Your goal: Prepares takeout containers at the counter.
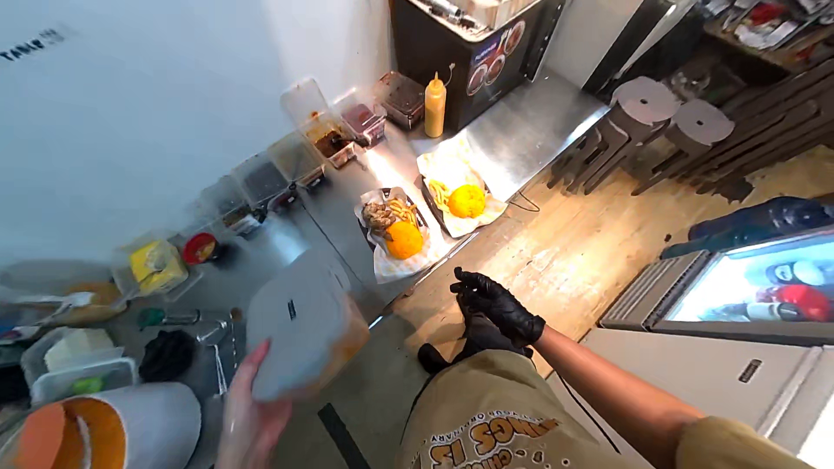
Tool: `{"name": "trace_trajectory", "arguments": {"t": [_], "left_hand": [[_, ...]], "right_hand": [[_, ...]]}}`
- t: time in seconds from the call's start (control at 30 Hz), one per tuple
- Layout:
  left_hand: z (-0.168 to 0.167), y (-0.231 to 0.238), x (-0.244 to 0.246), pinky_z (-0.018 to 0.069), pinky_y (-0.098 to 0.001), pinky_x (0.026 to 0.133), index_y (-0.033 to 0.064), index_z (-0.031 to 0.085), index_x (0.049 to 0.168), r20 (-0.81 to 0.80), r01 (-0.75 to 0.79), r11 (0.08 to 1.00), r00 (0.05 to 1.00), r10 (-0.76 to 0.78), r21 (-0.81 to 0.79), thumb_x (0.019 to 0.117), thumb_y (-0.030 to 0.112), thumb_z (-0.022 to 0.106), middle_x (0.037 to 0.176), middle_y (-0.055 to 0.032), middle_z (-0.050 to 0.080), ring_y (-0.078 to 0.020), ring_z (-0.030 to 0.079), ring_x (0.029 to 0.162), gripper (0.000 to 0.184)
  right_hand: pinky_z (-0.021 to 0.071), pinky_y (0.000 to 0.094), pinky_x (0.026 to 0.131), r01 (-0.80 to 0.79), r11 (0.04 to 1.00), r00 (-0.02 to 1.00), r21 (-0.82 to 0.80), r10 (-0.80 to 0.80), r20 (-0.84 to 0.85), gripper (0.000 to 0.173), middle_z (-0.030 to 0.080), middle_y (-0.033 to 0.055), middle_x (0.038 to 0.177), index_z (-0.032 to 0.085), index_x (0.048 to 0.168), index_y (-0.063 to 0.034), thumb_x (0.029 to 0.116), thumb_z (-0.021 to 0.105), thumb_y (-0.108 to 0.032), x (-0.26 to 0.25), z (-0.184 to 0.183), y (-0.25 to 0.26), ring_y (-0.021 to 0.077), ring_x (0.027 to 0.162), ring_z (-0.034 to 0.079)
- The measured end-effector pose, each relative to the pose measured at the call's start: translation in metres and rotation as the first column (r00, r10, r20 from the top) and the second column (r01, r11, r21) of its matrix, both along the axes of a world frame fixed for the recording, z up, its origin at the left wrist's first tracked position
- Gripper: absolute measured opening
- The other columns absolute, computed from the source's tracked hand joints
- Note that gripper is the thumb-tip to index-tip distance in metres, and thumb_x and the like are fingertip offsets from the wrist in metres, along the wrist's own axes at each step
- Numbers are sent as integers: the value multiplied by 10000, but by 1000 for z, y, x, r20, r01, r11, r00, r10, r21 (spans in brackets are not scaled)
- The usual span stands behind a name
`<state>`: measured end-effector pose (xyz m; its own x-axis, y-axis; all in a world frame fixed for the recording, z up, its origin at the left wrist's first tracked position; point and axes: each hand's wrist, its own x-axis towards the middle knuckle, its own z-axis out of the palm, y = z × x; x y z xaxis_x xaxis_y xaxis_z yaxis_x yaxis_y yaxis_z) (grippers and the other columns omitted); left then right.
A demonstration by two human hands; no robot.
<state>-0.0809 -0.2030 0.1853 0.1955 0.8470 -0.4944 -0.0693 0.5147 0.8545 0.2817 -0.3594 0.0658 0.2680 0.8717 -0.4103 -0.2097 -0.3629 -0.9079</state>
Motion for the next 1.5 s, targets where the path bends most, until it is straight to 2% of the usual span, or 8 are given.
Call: {"name": "trace_trajectory", "arguments": {"t": [0.1, 0.23, 0.37, 0.5, 0.6, 0.77, 0.87, 1.5], "left_hand": [[13, -6, 1, 645, -371, 782, 218, 707, 1161, 92, 105, 994, 990, -103, -18, 959, 438, 620, 1035, -2, 769, -128, 746, 936, 311], [7, 9, 72, 640, -401, 755, 164, 567, 1258, -30, -21, 999, 999, 20, -32, 1068, 390, 351, 1057, -28, 730, -169, 731, 939, 365], [26, -2, 105, 646, -377, 772, 216, 714, 1167, 65, 111, 993, 992, -108, -29, 920, 465, 666, 1039, -9, 766, -139, 749, 929, 353], [24, 8, 202, 637, -396, 781, 146, 555, 1262, -48, 42, 999, 998, -42, -15, 1062, 353, 349, 1057, -29, 726, -168, 727, 950, 354], [29, -11, 244, 647, -355, 743, 151, 691, 1162, 17, 114, 992, 993, -113, -46, 951, 387, 578, 987, -32, 770, -141, 752, 876, 336], [12, -10, 311, 635, -387, 798, 94, 563, 1281, -17, 69, 995, 997, -71, -77, 1036, 315, 399, 1056, -69, 728, -177, 728, 943, 369], [21, -22, 308, 650, -357, 743, 128, 671, 1174, 50, 58, 993, 997, -53, -99, 971, 332, 533, 988, -46, 767, -150, 753, 879, 320], [13, -76, 186, 636, -370, 773, 97, 600, 1215, -42, -290, 938, 957, 287, -190, 1077, 285, 305, 1018, -75, 742, -172, 735, 913, 376]], "right_hand": [[576, 307, 821, 55, 998, 998, 27, -54, -44, 473, 685, 69, 1276, 477, 1496, -59, 1033, 548, -122, 27, -2, 3, 146, 999, 689], [581, 312, 849, -17, 1000, 998, 18, 18, -61, 479, 669, 77, 1314, 457, 1509, -65, 1038, 530, -117, 64, -4, 8, 157, 1040, 693], [575, 316, 850, 19, 998, 998, 58, -15, -65, 473, 663, 81, 1313, 455, 1499, -49, 1034, 521, -105, 129, 4, 10, 154, 1030, 685], [578, 320, 862, -21, 998, 996, 51, 25, -87, 469, 664, 81, 1312, 462, 1498, -59, 1034, 514, -95, 178, 10, 11, 162, 1057, 684], [585, 316, 834, -59, 997, 992, 50, 65, -112, 458, 665, 74, 1316, 467, 1501, -72, 1046, 501, -111, 212, 40, 18, 164, 1041, 692], [585, 320, 849, -130, 990, 991, 54, 131, -25, 437, 684, 53, 1288, 498, 1489, -124, 1054, 526, -156, 259, 46, 25, 157, 1025, 696], [584, 310, 838, -53, 998, 999, 33, 54, -2, 428, 692, 54, 1272, 503, 1485, -122, 1057, 507, -139, 286, 45, 25, 160, 1014, 701], [586, 308, 855, -457, 888, 887, 46, 459, -48, 470, 689, 35, 1299, 470, 1518, -157, 1053, 491, -86, 214, 32, 90, 155, 1045, 700]]}}
